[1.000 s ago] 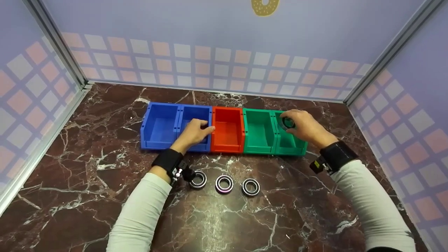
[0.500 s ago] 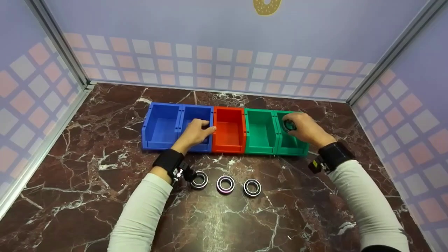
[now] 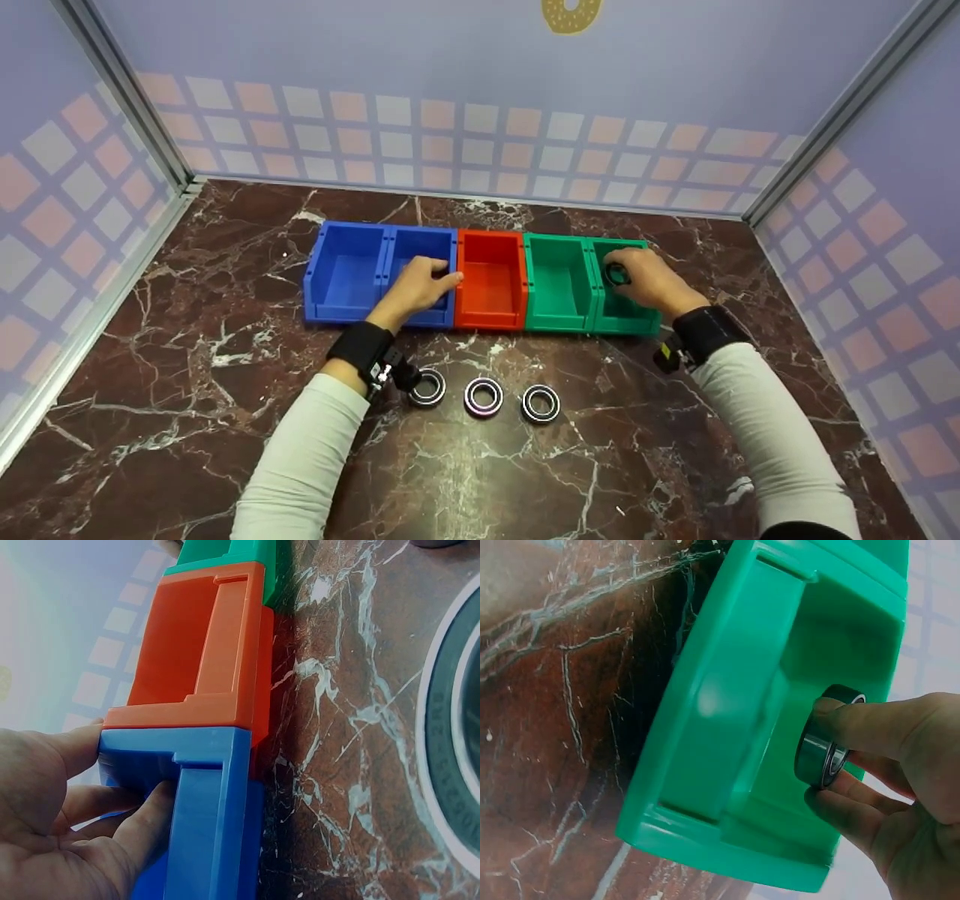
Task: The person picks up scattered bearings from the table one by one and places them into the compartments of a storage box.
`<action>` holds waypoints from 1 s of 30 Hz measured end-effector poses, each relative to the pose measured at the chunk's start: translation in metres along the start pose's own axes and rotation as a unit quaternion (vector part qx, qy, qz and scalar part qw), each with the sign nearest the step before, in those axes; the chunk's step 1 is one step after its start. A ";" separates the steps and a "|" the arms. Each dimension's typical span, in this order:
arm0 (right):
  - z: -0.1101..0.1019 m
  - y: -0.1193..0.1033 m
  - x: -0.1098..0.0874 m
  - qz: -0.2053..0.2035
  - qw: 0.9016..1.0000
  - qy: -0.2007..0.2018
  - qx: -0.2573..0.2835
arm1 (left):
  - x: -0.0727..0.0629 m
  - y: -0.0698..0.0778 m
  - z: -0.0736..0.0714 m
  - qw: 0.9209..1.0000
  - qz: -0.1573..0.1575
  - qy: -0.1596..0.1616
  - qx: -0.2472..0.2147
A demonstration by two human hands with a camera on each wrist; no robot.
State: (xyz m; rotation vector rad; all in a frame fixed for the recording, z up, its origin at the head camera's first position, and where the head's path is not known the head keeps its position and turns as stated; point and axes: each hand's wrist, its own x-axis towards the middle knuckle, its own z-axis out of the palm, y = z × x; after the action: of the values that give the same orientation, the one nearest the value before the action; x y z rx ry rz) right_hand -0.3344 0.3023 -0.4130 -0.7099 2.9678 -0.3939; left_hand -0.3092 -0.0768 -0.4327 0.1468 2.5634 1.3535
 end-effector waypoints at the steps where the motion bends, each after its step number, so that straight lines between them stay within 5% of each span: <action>1: 0.001 0.000 0.000 0.001 1.000 0.000 0.001 | 0.000 0.000 0.000 1.000 -0.001 -0.001 -0.003; 30: 0.024 0.004 0.010 0.009 0.999 -0.009 -0.036 | 0.000 -0.001 0.001 1.000 0.010 0.004 -0.006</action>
State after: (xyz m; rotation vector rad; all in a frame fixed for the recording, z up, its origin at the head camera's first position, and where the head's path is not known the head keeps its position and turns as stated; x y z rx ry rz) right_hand -0.3421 0.2958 -0.4374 -0.6895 2.9815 -0.2791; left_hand -0.3091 -0.0764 -0.4346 0.1645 2.5662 1.3797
